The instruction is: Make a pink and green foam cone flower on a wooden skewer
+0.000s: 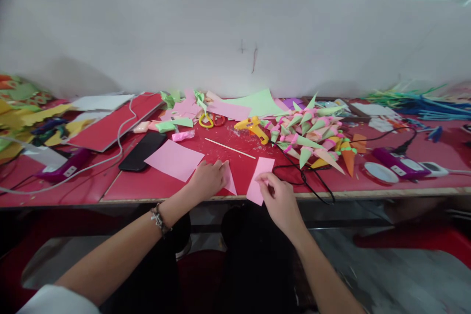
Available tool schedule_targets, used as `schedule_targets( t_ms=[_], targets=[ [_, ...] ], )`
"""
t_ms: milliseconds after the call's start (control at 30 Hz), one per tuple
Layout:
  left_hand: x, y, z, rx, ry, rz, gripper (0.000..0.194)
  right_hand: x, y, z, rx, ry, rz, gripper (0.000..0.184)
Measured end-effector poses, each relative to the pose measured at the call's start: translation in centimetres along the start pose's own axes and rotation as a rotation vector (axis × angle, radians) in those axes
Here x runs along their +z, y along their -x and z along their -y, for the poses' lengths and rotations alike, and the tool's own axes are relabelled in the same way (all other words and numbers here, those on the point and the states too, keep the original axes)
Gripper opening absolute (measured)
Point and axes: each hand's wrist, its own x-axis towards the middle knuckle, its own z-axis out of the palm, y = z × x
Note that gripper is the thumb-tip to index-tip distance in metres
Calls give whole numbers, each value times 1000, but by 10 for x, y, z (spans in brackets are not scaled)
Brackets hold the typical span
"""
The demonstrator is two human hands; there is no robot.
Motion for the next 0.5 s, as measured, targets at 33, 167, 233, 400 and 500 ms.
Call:
schedule_targets(
  t_ms=[33,167,233,400,500],
  targets=[
    [-2,-1,0,-10,41,-25,42,0,-2,5,-25,-41,-23,18],
    [-13,-2,0,-71,274,-135,36,11,-20,31,-153,-174,-48,15],
    [-18,-2,0,-103,420,-160,50,21,-31,43,-196,-265,-65,14],
    [-19,3,10,-131,728,-119,48,44,-52,56,-199,-446,-85,18],
    [-17,5,26,-149,836,-110,41,50,-55,53,-181,-442,-94,27]
  ],
)
